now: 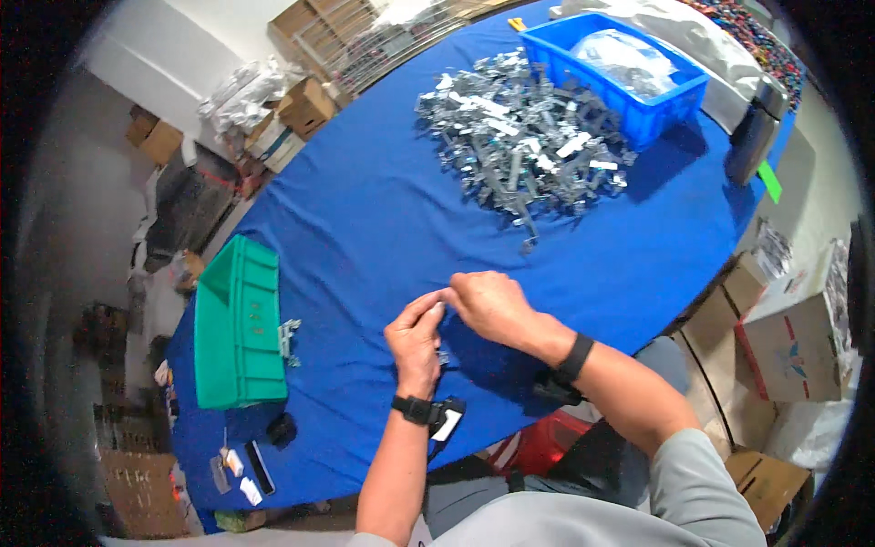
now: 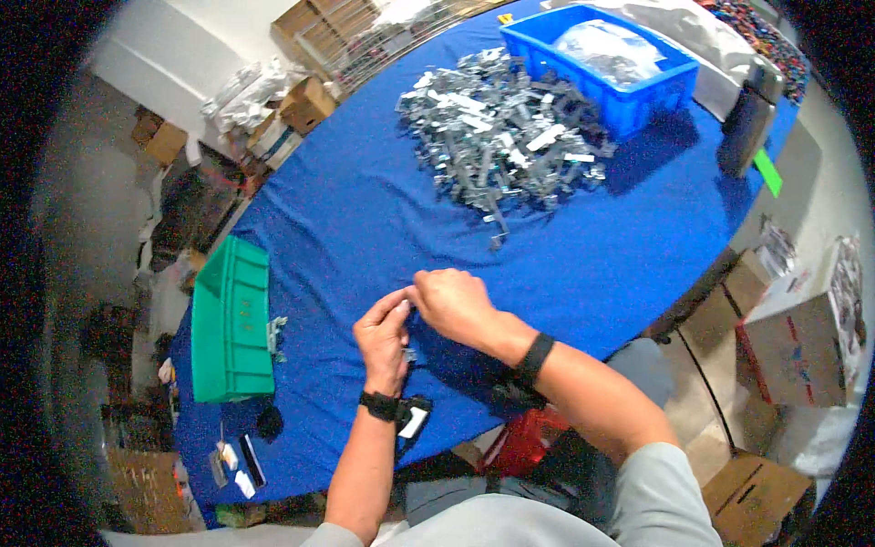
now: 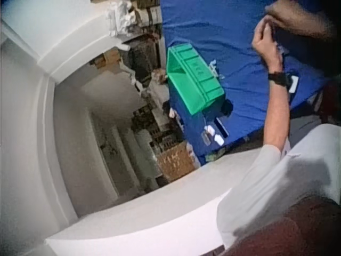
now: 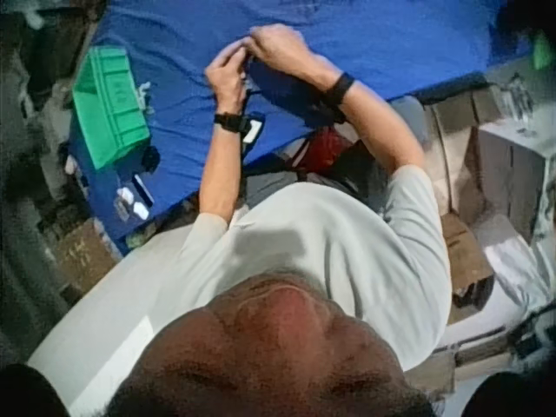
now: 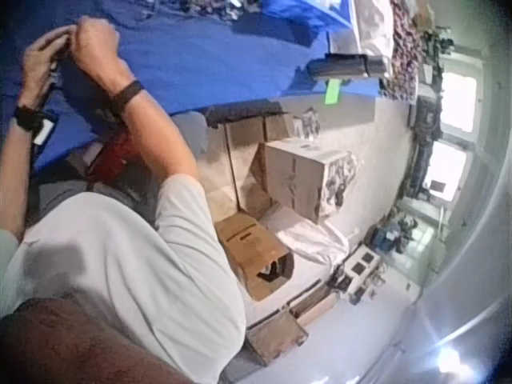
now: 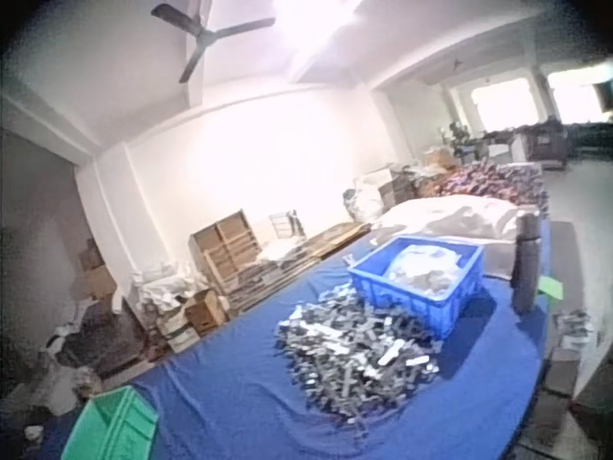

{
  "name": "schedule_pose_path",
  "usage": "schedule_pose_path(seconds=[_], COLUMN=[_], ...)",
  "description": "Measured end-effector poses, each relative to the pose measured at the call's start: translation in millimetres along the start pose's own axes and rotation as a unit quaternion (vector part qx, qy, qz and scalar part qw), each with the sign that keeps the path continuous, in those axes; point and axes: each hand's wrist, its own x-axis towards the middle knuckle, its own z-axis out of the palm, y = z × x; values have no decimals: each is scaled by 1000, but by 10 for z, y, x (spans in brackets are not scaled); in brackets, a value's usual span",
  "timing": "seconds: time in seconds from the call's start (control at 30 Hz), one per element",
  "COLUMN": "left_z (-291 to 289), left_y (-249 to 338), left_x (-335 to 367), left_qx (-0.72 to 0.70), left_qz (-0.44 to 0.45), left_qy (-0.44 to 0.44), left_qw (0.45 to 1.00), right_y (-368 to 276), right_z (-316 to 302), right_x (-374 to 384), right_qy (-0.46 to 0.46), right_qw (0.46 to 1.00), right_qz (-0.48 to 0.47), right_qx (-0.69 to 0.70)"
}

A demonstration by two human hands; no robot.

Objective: Manually assemble metal hinges by fitting pieces together and checking the joint.

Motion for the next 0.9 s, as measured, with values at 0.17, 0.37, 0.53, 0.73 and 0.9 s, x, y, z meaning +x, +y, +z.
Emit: schedule_pose_path(seconds=[0.17, 0.37, 0.53, 0.73, 0.9], left_z=[0, -20, -16, -62, -16], left_y=[-28, 0, -4, 22, 18], left_x=[14, 0, 14, 14, 38], left_qx=[-30, -37, -29, -49, -38], left_qz=[-13, -29, -38, -38, -39], left_qy=[-10, -8, -18, -28, -24], left_qw=[999, 999, 999, 998, 998], right_y=[11, -38, 25, -35, -2], right_z=[-13, -51, 4, -64, -37], right_x=[-9, 9, -17, 15, 12], right_qy=[34, -23, 34, -39, 5], right_qw=[999, 1000, 999, 999, 1000], right_qz=[-27, 9, -24, 8, -2], right_qx=[28, -10, 14, 0, 30])
